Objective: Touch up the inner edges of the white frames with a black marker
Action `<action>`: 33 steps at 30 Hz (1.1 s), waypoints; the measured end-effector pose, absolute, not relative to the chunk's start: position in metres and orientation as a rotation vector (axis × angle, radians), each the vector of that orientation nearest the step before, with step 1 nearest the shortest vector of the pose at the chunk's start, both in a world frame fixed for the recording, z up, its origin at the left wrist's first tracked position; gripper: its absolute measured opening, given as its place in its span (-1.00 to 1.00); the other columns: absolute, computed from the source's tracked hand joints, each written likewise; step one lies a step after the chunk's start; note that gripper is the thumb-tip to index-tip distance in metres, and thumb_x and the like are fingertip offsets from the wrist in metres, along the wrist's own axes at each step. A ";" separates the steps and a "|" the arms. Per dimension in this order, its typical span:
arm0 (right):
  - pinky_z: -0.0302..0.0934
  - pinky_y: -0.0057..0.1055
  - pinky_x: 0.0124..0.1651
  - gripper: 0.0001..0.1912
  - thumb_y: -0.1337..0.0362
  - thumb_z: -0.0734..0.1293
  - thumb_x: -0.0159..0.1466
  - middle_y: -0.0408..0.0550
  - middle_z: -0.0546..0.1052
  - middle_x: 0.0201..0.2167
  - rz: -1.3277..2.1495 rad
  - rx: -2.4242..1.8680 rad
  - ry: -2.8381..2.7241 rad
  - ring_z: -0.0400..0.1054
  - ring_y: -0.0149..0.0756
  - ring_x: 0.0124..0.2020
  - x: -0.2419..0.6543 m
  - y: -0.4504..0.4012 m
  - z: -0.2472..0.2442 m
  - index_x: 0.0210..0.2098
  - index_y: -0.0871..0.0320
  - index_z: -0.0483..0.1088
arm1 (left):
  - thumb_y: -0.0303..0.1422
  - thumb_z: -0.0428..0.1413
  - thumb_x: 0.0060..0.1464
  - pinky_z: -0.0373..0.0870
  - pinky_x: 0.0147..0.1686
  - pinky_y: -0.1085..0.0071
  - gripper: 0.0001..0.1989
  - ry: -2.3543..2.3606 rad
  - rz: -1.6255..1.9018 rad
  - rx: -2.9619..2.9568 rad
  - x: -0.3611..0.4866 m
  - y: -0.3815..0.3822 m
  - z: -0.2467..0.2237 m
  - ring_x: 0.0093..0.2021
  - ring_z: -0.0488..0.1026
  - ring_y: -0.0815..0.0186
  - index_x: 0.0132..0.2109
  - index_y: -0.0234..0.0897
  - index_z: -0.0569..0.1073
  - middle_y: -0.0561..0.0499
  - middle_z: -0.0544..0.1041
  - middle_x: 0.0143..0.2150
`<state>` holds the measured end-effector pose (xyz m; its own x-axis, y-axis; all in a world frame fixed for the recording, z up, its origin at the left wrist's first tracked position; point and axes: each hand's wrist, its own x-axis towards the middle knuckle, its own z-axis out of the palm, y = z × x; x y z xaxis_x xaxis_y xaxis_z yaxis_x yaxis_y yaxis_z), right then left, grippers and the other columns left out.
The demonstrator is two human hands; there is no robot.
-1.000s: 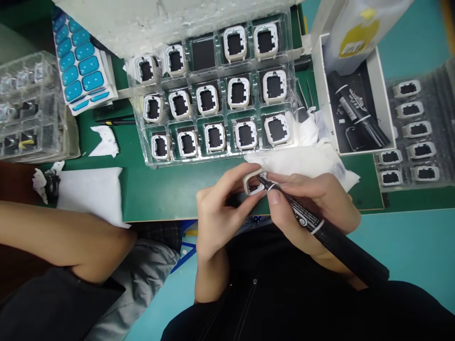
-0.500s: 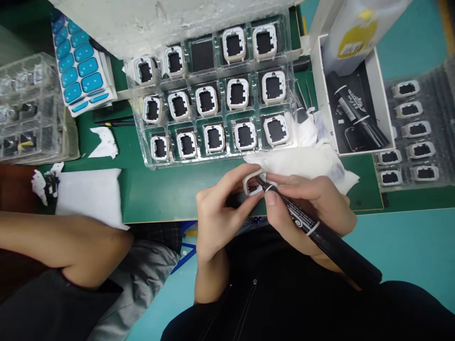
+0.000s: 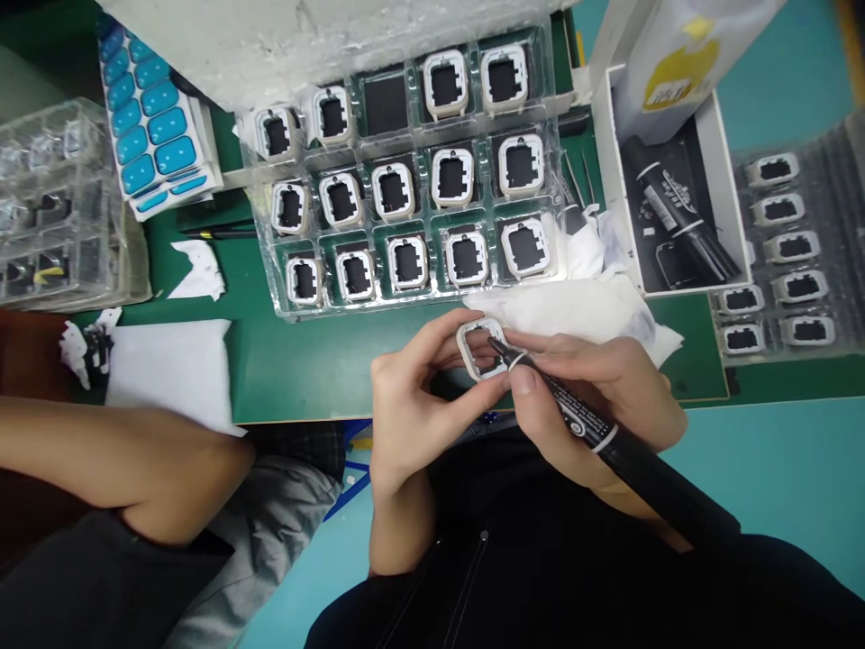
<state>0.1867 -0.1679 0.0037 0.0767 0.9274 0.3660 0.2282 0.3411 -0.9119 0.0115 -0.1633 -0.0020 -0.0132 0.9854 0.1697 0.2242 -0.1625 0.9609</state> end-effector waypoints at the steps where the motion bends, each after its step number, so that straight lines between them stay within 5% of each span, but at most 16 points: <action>1: 0.78 -0.10 -0.10 -0.64 0.38 0.62 0.31 -0.18 0.79 -0.07 0.746 -1.138 -1.424 0.77 0.00 -0.08 0.188 -0.168 0.003 -0.02 -0.19 0.62 | -0.32 0.60 0.07 0.80 0.01 0.40 -0.42 1.307 1.248 1.476 0.012 -0.163 -0.001 -0.13 0.81 0.21 0.22 -0.18 0.67 0.03 0.82 -0.06; 10: 0.77 -0.15 -0.15 -0.85 0.24 0.60 0.38 -0.12 0.79 0.00 0.798 -1.183 -1.443 0.77 -0.04 -0.15 0.193 -0.169 -0.009 -0.10 -0.15 0.67 | -0.21 0.61 0.07 0.83 -0.02 0.34 -0.42 1.353 1.228 1.483 0.013 -0.163 0.002 -0.16 0.81 0.17 0.19 -0.19 0.70 0.00 0.82 -0.09; 20: 0.76 -0.10 -0.09 -0.67 0.37 0.63 0.32 -0.16 0.79 -0.12 0.765 -1.128 -1.388 0.76 0.04 -0.02 0.188 -0.168 0.003 -0.04 -0.16 0.61 | -0.30 0.46 0.30 0.77 0.02 0.43 -0.54 1.370 1.180 1.635 0.010 -0.164 -0.003 -0.06 0.79 0.26 0.30 -0.06 0.66 0.01 0.79 0.08; 33: 0.78 -0.10 -0.05 -0.65 0.39 0.63 0.31 -0.16 0.79 -0.07 0.756 -1.154 -1.392 0.77 0.02 -0.05 0.186 -0.168 0.008 -0.03 -0.16 0.61 | -0.32 0.46 0.30 0.77 -0.03 0.42 -0.54 1.389 1.185 1.686 0.011 -0.164 -0.002 -0.13 0.78 0.28 0.30 0.00 0.68 0.05 0.80 0.08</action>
